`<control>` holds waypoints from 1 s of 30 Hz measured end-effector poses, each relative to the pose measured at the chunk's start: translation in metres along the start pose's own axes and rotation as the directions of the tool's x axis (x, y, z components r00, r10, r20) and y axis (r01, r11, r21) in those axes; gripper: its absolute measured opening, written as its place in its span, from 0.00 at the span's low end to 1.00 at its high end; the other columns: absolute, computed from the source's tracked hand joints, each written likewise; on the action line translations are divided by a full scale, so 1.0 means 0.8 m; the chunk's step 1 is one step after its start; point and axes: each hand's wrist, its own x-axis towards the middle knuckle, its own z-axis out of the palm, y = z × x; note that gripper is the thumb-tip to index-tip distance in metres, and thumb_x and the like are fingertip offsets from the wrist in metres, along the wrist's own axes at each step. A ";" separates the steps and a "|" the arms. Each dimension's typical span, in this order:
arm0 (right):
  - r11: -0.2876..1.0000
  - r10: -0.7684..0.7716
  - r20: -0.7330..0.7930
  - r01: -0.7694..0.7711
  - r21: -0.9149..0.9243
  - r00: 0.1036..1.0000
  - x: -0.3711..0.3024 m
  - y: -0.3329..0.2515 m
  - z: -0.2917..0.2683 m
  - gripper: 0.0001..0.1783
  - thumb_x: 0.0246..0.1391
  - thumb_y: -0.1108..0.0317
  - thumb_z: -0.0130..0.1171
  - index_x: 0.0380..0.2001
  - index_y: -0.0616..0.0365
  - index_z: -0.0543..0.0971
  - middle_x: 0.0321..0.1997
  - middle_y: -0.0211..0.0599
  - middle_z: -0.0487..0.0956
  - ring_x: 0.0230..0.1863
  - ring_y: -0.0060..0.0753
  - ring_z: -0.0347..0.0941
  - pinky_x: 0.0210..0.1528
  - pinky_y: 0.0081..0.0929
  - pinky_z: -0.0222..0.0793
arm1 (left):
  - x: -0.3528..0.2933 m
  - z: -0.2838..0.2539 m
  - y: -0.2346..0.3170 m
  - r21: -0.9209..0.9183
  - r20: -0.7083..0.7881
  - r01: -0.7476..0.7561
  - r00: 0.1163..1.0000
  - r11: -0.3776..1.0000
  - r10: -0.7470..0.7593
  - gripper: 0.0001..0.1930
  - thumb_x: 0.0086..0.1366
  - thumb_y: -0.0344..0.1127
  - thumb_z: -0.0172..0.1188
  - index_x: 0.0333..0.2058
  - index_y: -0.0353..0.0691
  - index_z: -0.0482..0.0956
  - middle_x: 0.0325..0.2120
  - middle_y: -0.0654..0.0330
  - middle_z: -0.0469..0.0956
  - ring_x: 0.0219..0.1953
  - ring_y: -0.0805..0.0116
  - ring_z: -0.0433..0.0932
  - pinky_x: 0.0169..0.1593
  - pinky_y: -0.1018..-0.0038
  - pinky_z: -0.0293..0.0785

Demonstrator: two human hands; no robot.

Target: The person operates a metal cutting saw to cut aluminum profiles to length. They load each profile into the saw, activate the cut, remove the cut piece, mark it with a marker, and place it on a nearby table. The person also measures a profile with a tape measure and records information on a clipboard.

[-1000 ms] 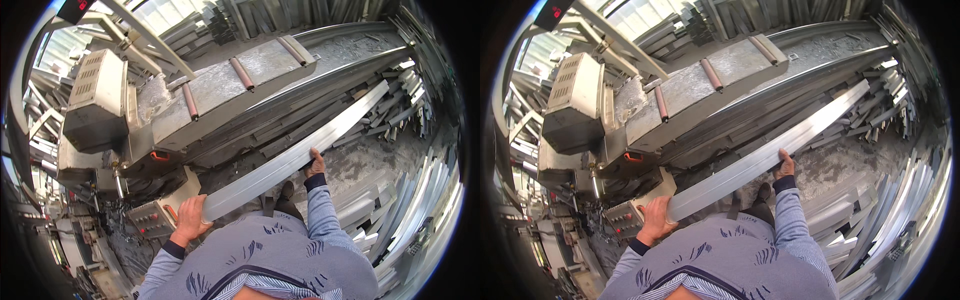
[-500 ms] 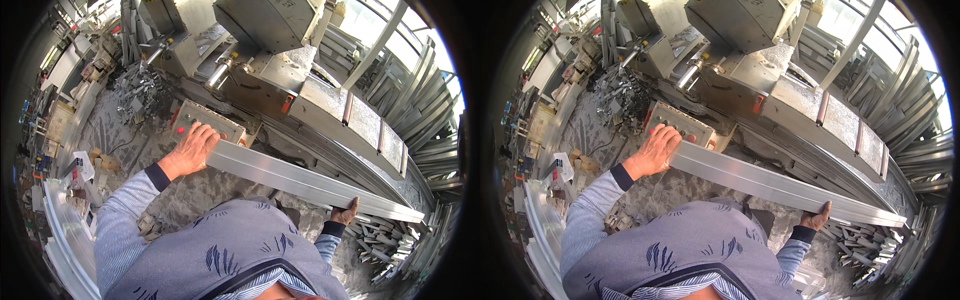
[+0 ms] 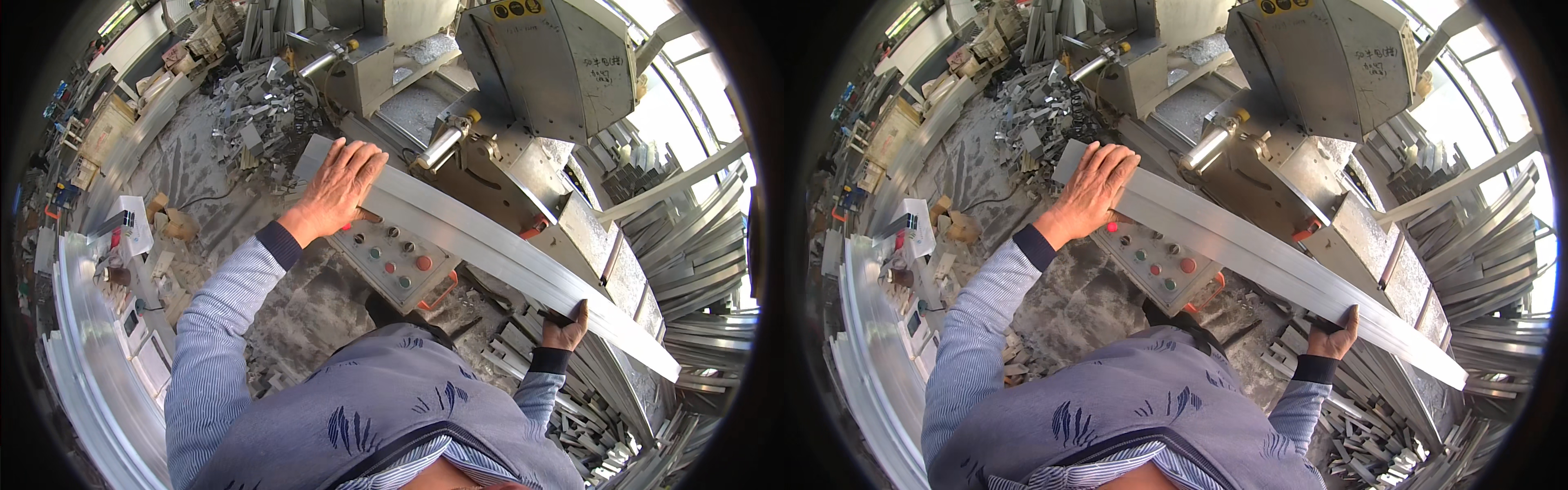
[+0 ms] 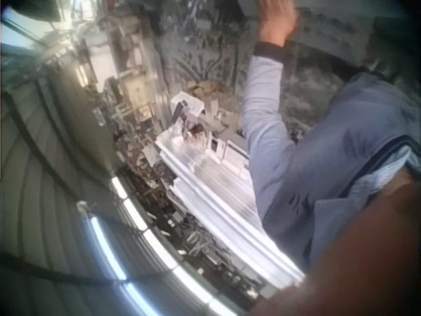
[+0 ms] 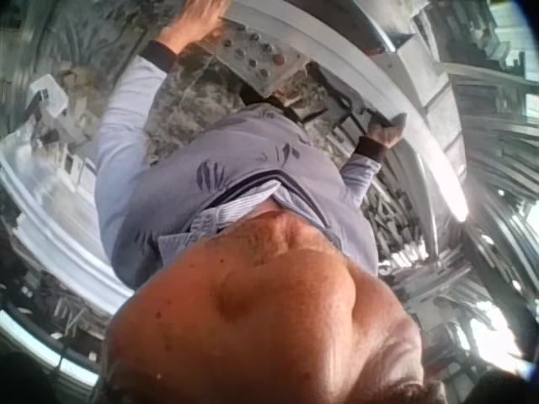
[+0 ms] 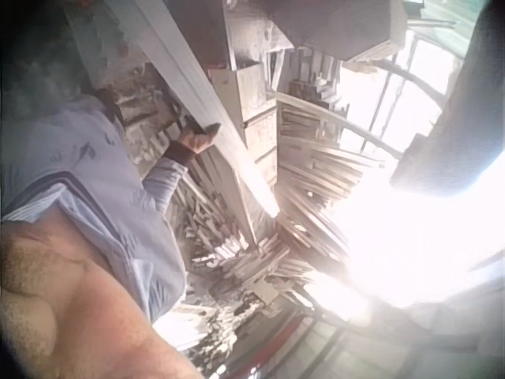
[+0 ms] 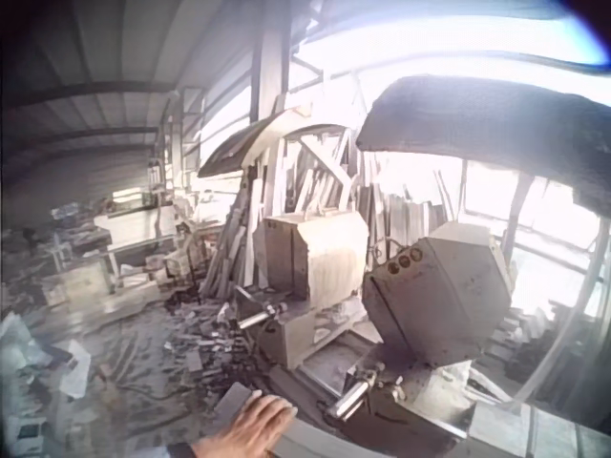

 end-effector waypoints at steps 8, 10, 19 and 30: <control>0.999 0.041 -0.025 -0.041 -0.019 0.999 0.075 0.098 0.147 0.20 0.55 0.58 0.68 0.48 0.51 0.77 0.46 0.32 0.80 0.46 0.38 0.76 0.46 0.36 0.70 | 0.139 0.008 -0.168 0.099 0.112 -0.039 0.993 0.994 0.027 0.56 0.48 0.45 0.77 0.70 0.37 0.53 0.67 0.50 0.58 0.71 0.50 0.54 0.74 0.53 0.48; 0.996 0.074 0.015 -0.074 0.045 0.997 0.094 0.120 0.179 0.19 0.54 0.60 0.69 0.47 0.51 0.77 0.45 0.33 0.80 0.45 0.38 0.75 0.44 0.35 0.70 | 0.172 0.011 -0.203 0.141 0.125 -0.071 0.991 0.987 0.053 0.56 0.48 0.45 0.77 0.70 0.37 0.53 0.67 0.49 0.58 0.70 0.49 0.55 0.74 0.53 0.49; 0.991 0.053 -0.102 -0.040 0.126 0.993 0.149 0.188 0.313 0.10 0.56 0.61 0.67 0.37 0.48 0.78 0.37 0.27 0.79 0.37 0.30 0.73 0.35 0.27 0.65 | 0.286 0.053 -0.336 0.168 0.112 -0.176 0.981 0.970 0.159 0.50 0.47 0.42 0.77 0.66 0.37 0.59 0.62 0.50 0.64 0.66 0.48 0.61 0.70 0.55 0.55; 0.945 -0.070 0.094 0.097 -0.313 0.993 0.089 0.213 0.337 0.23 0.61 0.65 0.60 0.57 0.63 0.73 0.49 0.39 0.83 0.44 0.30 0.80 0.25 0.16 0.65 | 0.480 0.142 -0.481 0.155 0.258 -0.281 0.937 0.947 0.235 0.45 0.46 0.51 0.77 0.59 0.38 0.68 0.53 0.52 0.74 0.59 0.52 0.70 0.63 0.60 0.65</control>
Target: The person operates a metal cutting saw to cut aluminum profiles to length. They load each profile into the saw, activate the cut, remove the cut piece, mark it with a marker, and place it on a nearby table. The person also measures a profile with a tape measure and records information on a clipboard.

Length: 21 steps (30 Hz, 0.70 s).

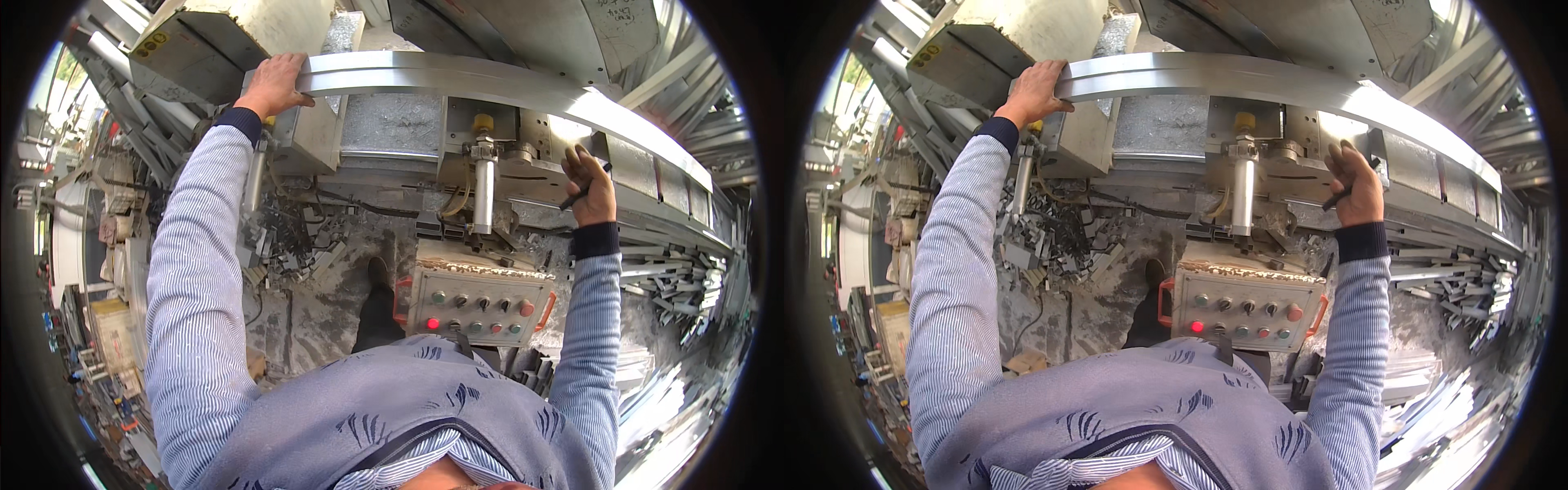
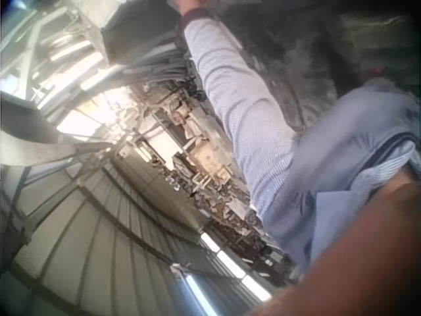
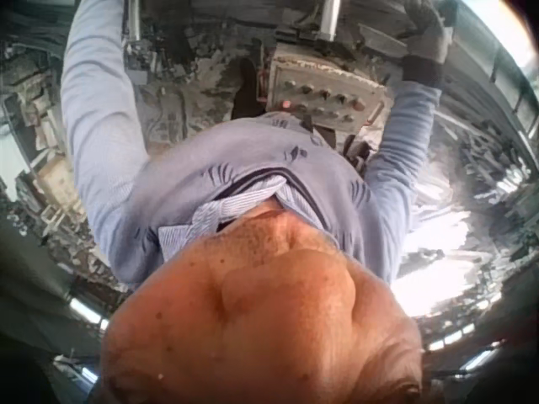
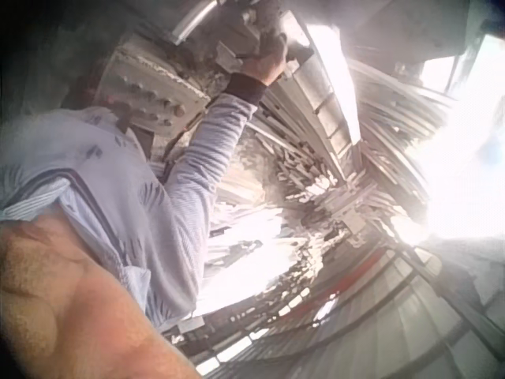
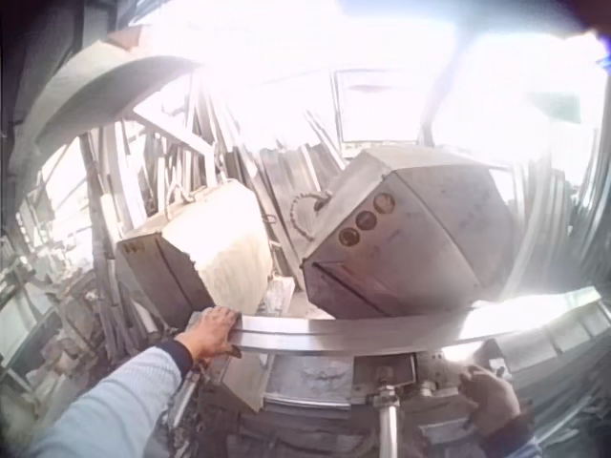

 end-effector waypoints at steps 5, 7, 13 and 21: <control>0.999 -0.027 -0.303 0.012 -0.052 0.953 -0.174 0.052 -0.062 0.22 0.61 0.68 0.58 0.58 0.60 0.75 0.44 0.34 0.84 0.40 0.25 0.79 0.21 0.11 0.67 | 0.038 0.062 -0.041 -0.026 0.037 -0.001 0.999 1.000 0.002 0.45 0.44 0.51 0.78 0.58 0.39 0.69 0.53 0.52 0.74 0.59 0.51 0.70 0.63 0.58 0.62; 1.000 -0.021 -0.478 0.020 -0.008 0.878 -0.240 0.084 -0.087 0.23 0.60 0.69 0.59 0.58 0.63 0.74 0.46 0.39 0.83 0.38 0.25 0.80 0.21 0.12 0.69 | 0.044 0.079 -0.044 0.012 0.074 -0.013 0.997 1.000 0.012 0.45 0.43 0.54 0.77 0.58 0.40 0.69 0.54 0.52 0.74 0.60 0.53 0.70 0.64 0.57 0.61; 0.989 0.039 -0.705 -0.128 -0.073 0.708 -0.395 0.173 -0.138 0.30 0.55 0.64 0.63 0.62 0.57 0.72 0.43 0.27 0.80 0.40 0.22 0.75 0.28 0.15 0.60 | 0.050 0.110 -0.038 0.059 0.240 0.052 0.969 0.997 -0.064 0.47 0.44 0.56 0.77 0.60 0.40 0.69 0.56 0.54 0.74 0.63 0.54 0.68 0.64 0.47 0.59; 0.957 0.197 -0.710 -0.290 -0.010 0.676 -0.419 0.240 -0.115 0.22 0.54 0.70 0.64 0.53 0.57 0.76 0.31 0.23 0.78 0.26 0.14 0.72 0.17 0.11 0.58 | 0.041 0.125 0.030 -0.109 0.050 0.087 0.995 0.990 -0.082 0.45 0.54 0.50 0.75 0.65 0.40 0.62 0.64 0.51 0.64 0.69 0.51 0.58 0.67 0.43 0.55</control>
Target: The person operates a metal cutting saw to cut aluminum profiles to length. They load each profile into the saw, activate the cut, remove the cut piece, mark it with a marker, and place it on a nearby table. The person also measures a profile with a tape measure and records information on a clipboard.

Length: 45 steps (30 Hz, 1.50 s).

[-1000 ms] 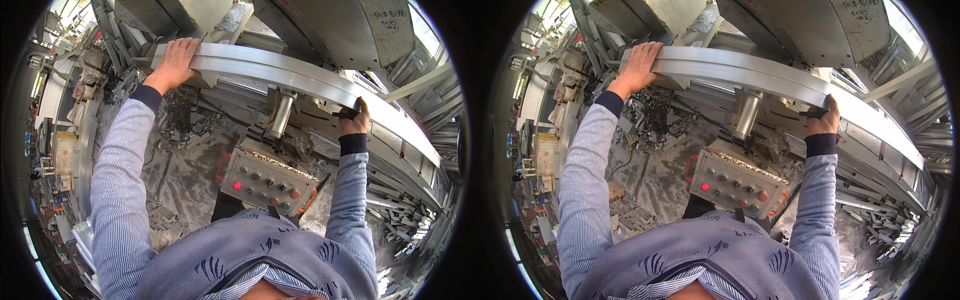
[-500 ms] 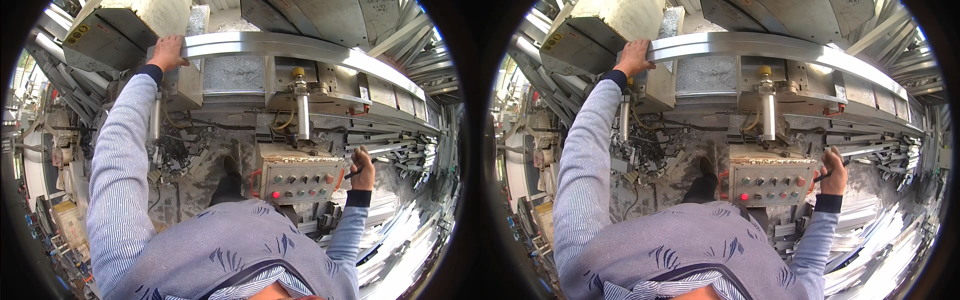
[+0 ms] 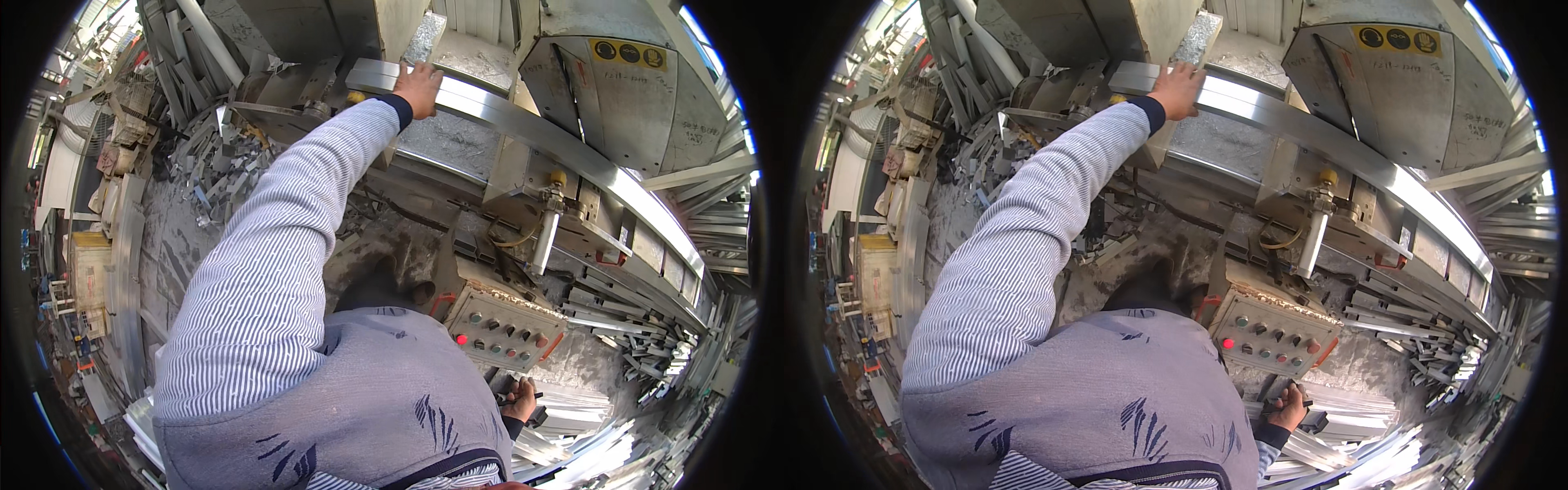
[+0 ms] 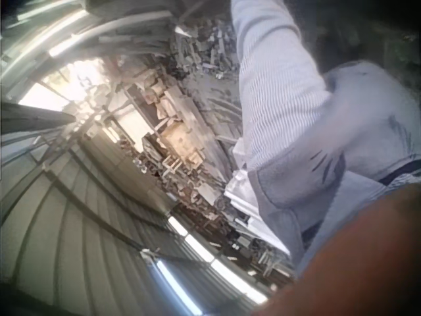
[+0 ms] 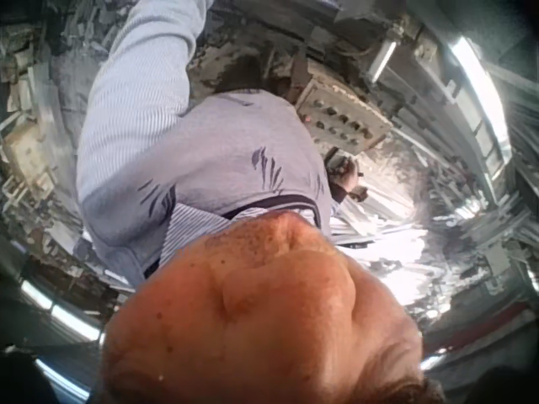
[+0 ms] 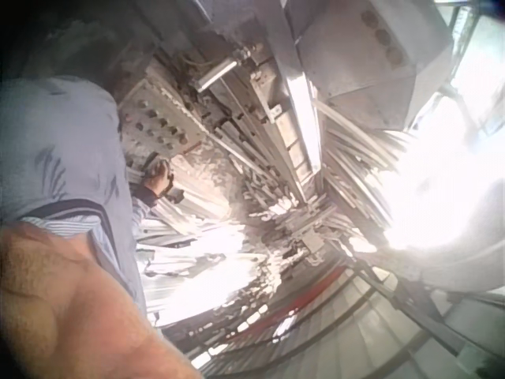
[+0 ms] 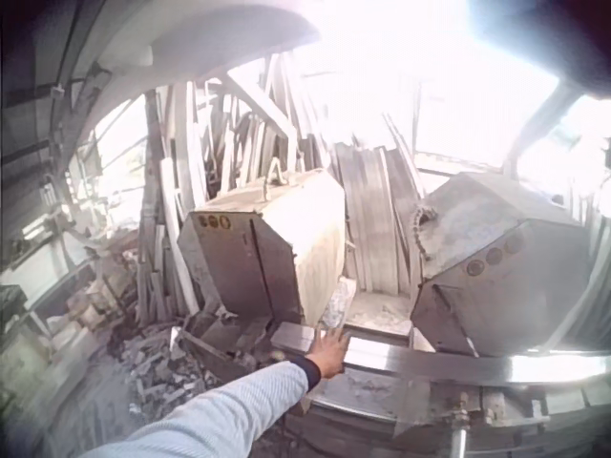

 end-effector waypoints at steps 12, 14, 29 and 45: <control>0.965 -0.121 0.031 0.125 -0.232 0.992 -0.096 0.038 0.053 0.24 0.54 0.71 0.65 0.54 0.63 0.74 0.40 0.34 0.79 0.32 0.23 0.75 0.19 0.15 0.60 | 0.039 0.039 0.043 -0.115 -0.291 -0.261 0.931 0.958 0.219 0.27 0.61 0.31 0.58 0.61 0.40 0.68 0.50 0.47 0.74 0.57 0.50 0.71 0.61 0.49 0.61; 0.940 -0.087 0.014 0.086 -0.331 0.996 -0.101 0.065 0.044 0.26 0.53 0.71 0.67 0.55 0.64 0.74 0.42 0.37 0.79 0.36 0.30 0.77 0.26 0.21 0.67 | 0.037 0.042 0.025 -0.123 -0.280 -0.257 0.936 0.958 0.215 0.28 0.61 0.31 0.58 0.61 0.40 0.68 0.51 0.47 0.74 0.57 0.50 0.71 0.62 0.51 0.61; 0.943 -0.133 -0.037 0.115 -0.312 0.991 -0.122 0.104 0.080 0.24 0.52 0.72 0.68 0.51 0.67 0.75 0.40 0.39 0.80 0.34 0.29 0.76 0.36 0.25 0.73 | 0.047 0.049 -0.018 -0.157 -0.273 -0.247 0.941 0.956 0.199 0.30 0.61 0.28 0.57 0.63 0.41 0.66 0.53 0.47 0.72 0.60 0.50 0.68 0.68 0.48 0.55; 0.872 -0.161 0.079 0.179 -0.455 0.984 -0.065 0.139 0.046 0.25 0.51 0.70 0.69 0.51 0.68 0.76 0.39 0.37 0.79 0.36 0.25 0.73 0.41 0.23 0.71 | 0.025 0.056 -0.004 0.052 -0.300 -0.307 0.903 0.950 0.308 0.32 0.63 0.32 0.58 0.65 0.29 0.62 0.66 0.43 0.63 0.69 0.40 0.60 0.64 0.35 0.59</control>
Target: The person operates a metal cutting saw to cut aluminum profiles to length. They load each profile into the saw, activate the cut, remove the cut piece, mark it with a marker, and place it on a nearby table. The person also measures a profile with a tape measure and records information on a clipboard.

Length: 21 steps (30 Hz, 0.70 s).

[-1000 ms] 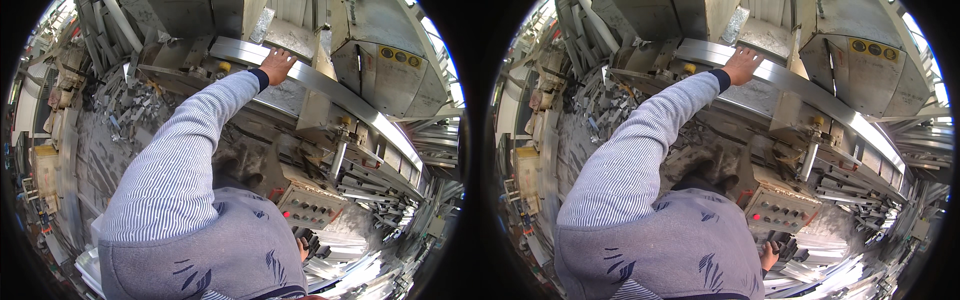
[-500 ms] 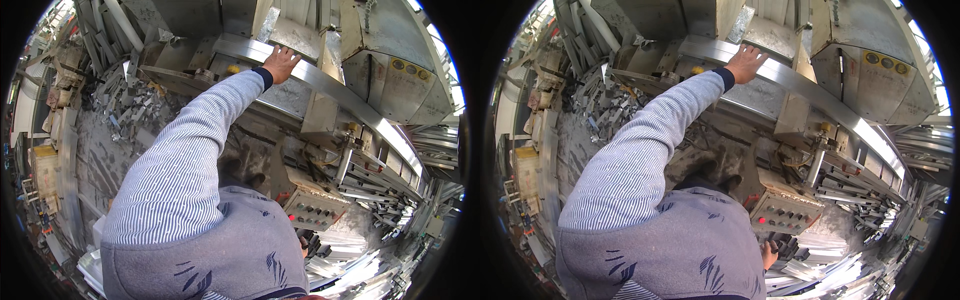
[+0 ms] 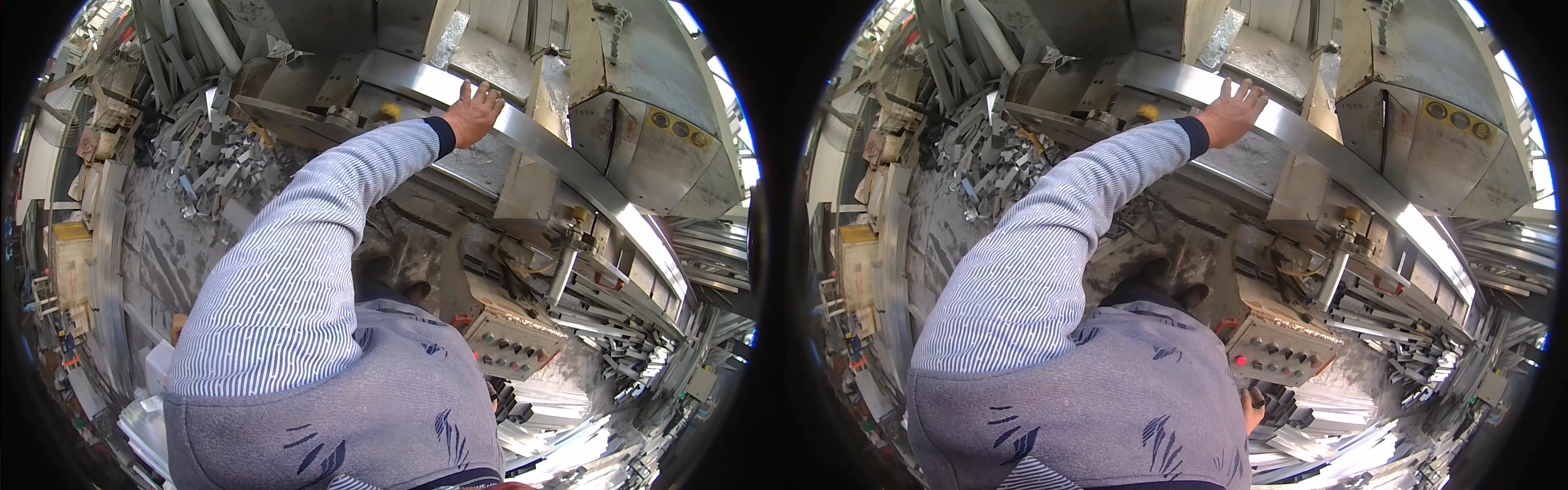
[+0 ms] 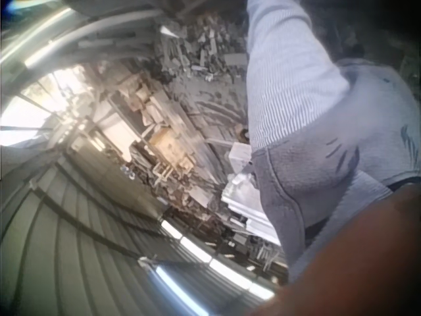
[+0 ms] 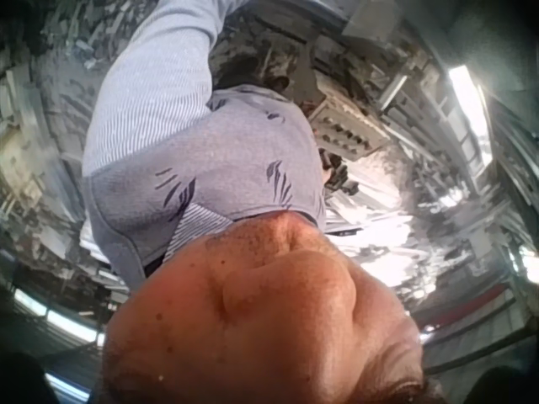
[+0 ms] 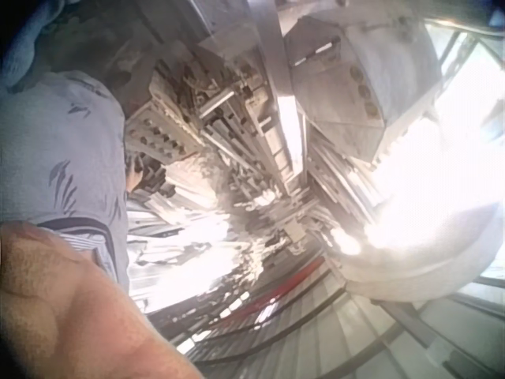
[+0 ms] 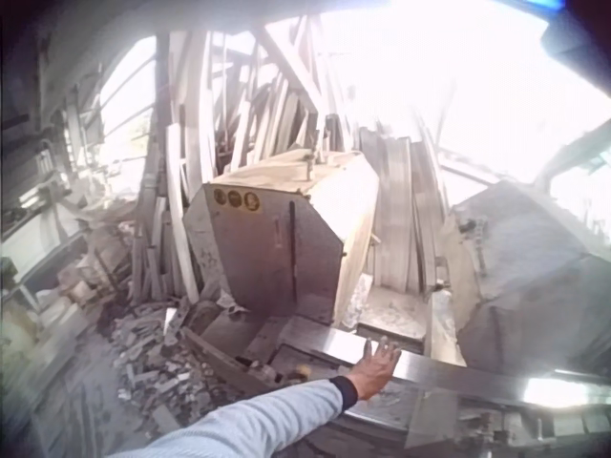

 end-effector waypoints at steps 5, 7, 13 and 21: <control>0.999 0.014 0.053 -0.017 0.039 0.998 0.012 -0.007 0.001 0.25 0.51 0.71 0.68 0.52 0.68 0.76 0.37 0.36 0.79 0.32 0.24 0.72 0.37 0.23 0.71 | 0.000 0.009 0.001 0.005 -0.070 0.001 0.998 1.000 -0.001 0.34 0.62 0.33 0.59 0.65 0.28 0.62 0.65 0.42 0.64 0.69 0.40 0.61 0.63 0.36 0.60; 1.000 -0.001 0.059 -0.001 0.029 0.998 0.013 -0.013 0.002 0.25 0.51 0.72 0.68 0.52 0.68 0.76 0.37 0.37 0.79 0.32 0.24 0.72 0.37 0.24 0.71 | -0.001 0.013 0.002 0.002 -0.107 0.013 0.994 1.000 -0.012 0.33 0.63 0.33 0.59 0.65 0.28 0.62 0.65 0.43 0.63 0.69 0.40 0.60 0.63 0.36 0.60; 1.000 0.004 0.067 -0.005 0.004 0.998 0.009 -0.029 0.006 0.25 0.51 0.72 0.68 0.52 0.68 0.76 0.37 0.36 0.79 0.33 0.24 0.73 0.38 0.24 0.71 | 0.003 0.009 0.003 -0.003 -0.031 0.032 0.999 0.999 -0.032 0.33 0.63 0.34 0.57 0.66 0.29 0.63 0.66 0.44 0.63 0.69 0.41 0.60 0.63 0.35 0.59; 0.995 -0.066 0.109 0.074 -0.066 0.992 0.011 -0.040 0.012 0.25 0.52 0.71 0.68 0.52 0.70 0.77 0.43 0.42 0.82 0.42 0.28 0.77 0.47 0.24 0.73 | 0.002 0.011 0.005 -0.023 -0.023 0.043 0.999 0.999 -0.044 0.28 0.70 0.34 0.50 0.66 0.32 0.62 0.67 0.42 0.62 0.71 0.42 0.57 0.68 0.38 0.53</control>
